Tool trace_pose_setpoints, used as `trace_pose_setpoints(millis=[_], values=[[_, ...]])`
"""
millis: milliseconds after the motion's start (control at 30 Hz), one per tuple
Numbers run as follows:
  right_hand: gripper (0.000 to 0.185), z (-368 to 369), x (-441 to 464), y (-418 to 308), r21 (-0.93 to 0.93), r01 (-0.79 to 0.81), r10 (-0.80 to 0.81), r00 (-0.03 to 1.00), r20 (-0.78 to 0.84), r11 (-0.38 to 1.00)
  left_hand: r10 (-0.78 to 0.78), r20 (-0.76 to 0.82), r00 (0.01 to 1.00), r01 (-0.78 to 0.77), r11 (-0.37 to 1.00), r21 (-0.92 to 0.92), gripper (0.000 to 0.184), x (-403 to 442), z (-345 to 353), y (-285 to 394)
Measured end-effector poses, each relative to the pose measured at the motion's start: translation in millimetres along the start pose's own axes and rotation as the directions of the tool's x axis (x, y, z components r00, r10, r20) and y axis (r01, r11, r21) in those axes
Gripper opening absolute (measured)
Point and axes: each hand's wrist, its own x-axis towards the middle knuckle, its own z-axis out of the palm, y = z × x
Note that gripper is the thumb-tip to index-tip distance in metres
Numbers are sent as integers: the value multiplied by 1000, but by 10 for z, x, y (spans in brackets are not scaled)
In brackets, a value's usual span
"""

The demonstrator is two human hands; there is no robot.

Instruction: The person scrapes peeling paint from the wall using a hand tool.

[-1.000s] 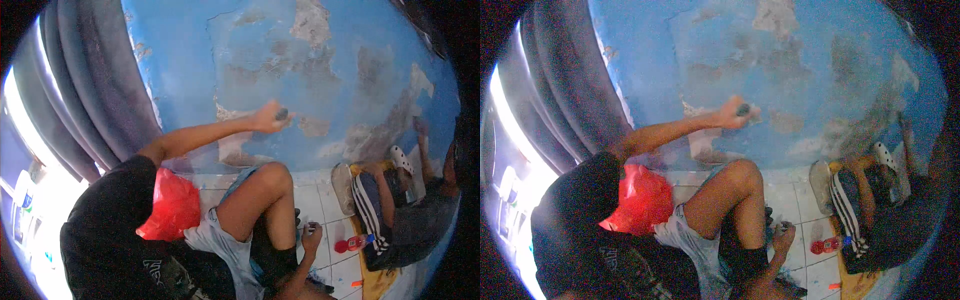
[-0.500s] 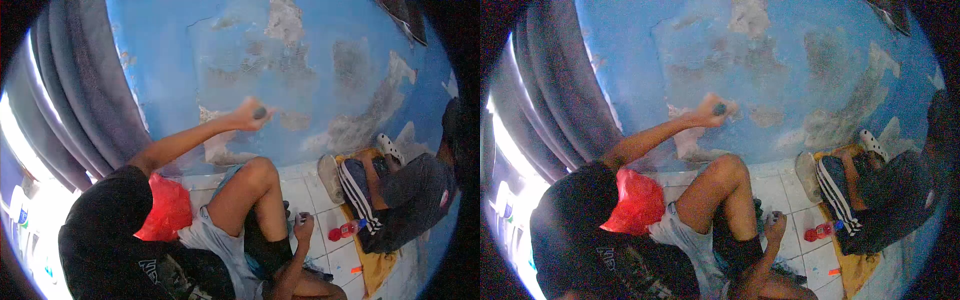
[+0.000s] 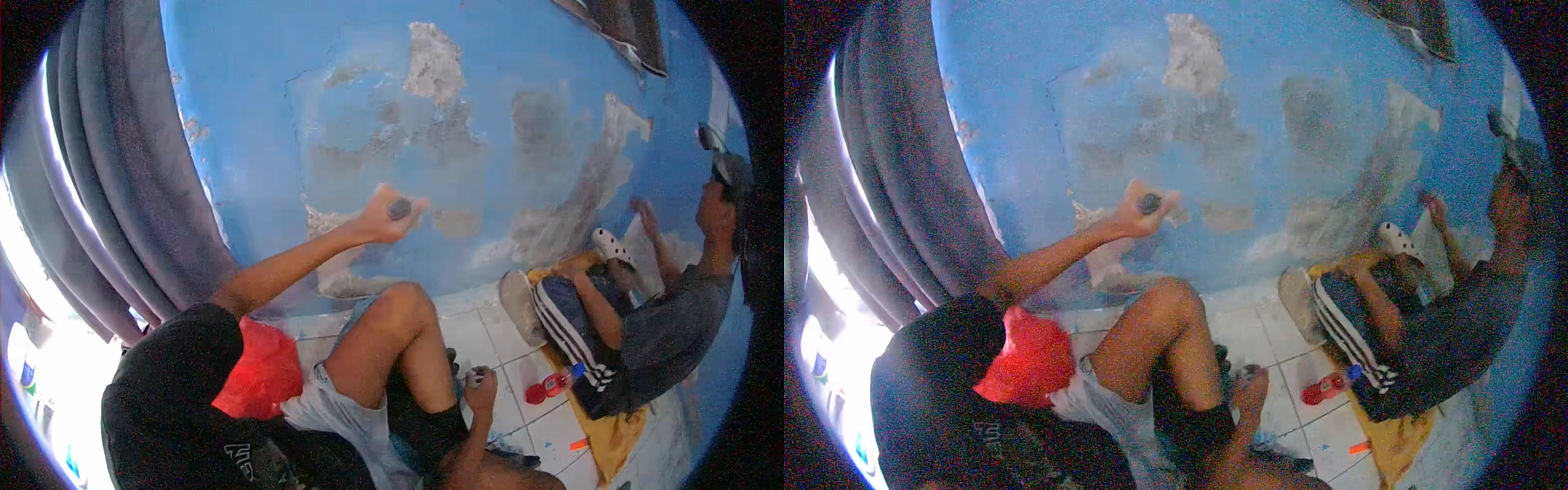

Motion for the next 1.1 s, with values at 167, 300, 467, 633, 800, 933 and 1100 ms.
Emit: trace_pose_setpoints(millis=[167,300,467,633,800,933,1100], values=[[21,-31,67,-36,-49,59,-58,998,30,997,7,186,983,-52,970,237,41,-3,38,-74],[19,-74,40,-141,3,3,-3,1000,-13,1000,-136,97,986,126,986,107,40,39,-124,112],[17,19,72,28,10,14,-14,1000,20,1000,53,64,997,-68,964,257,39,10,-100,59],[17,-30,62,-71,67,-46,43,998,51,997,-147,59,987,149,989,-22,31,-86,22,-282],[18,-68,-9,-94,41,41,-41,999,0,998,321,-102,942,-292,929,228,36,-133,98,-194],[19,-85,21,-159,-2,13,-13,999,29,1000,185,-145,972,-145,958,249,19,-201,256,-611],[20,-8,74,-86,39,-1,1,1000,-3,999,36,-113,993,-29,998,58,26,14,-163,0]])
